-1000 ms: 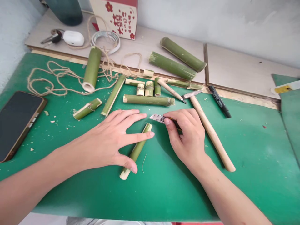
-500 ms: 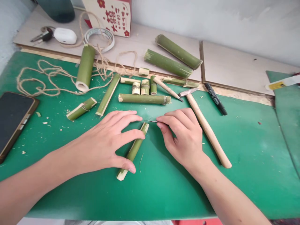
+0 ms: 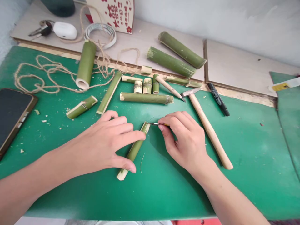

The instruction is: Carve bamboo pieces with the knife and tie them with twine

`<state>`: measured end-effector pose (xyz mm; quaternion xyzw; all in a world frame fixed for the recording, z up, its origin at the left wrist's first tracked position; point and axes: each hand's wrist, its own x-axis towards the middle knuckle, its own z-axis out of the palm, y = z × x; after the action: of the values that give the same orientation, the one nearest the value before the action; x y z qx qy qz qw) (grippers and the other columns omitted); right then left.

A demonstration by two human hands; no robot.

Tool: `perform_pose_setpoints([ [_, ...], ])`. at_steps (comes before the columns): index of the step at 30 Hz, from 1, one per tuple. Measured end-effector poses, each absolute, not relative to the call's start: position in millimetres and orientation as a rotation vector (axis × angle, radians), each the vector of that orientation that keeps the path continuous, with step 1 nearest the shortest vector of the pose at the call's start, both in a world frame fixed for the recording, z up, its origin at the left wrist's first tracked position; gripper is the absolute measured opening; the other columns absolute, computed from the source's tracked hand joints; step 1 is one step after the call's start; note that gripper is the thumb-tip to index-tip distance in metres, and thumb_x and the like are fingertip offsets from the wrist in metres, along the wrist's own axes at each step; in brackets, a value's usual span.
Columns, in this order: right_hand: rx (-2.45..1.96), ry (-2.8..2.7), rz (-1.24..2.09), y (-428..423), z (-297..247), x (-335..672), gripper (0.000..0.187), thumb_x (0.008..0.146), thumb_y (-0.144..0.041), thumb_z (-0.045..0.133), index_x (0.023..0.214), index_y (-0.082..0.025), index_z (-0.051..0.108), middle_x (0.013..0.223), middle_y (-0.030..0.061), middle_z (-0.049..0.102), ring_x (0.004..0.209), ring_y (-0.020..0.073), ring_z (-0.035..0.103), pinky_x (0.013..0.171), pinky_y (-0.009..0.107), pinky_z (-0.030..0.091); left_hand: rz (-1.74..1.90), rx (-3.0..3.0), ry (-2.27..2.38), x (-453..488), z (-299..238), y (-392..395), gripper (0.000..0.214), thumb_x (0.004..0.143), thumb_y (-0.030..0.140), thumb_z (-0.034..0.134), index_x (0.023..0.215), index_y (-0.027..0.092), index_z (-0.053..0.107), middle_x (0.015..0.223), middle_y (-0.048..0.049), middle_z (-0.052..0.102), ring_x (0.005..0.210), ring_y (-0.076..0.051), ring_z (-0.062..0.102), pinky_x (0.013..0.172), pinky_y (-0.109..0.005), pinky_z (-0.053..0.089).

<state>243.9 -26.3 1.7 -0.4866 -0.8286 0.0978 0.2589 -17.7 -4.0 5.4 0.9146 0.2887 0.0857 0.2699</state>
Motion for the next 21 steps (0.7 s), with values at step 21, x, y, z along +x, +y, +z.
perform_pose_setpoints([
  [21, -1.378, -2.04, 0.529, -25, -12, 245, 0.014, 0.103, -0.019, 0.052, 0.1, -0.022, 0.066, 0.09, 0.0058, 0.072, 0.079, 0.0186, 0.066, 0.071, 0.032, 0.051, 0.235, 2.412, 0.778, -20, 3, -4, 0.059, 0.082, 0.065, 0.078, 0.125, 0.027, 0.065, 0.089, -0.0001, 0.065, 0.087, -0.023, 0.057, 0.091, -0.04, 0.035],
])
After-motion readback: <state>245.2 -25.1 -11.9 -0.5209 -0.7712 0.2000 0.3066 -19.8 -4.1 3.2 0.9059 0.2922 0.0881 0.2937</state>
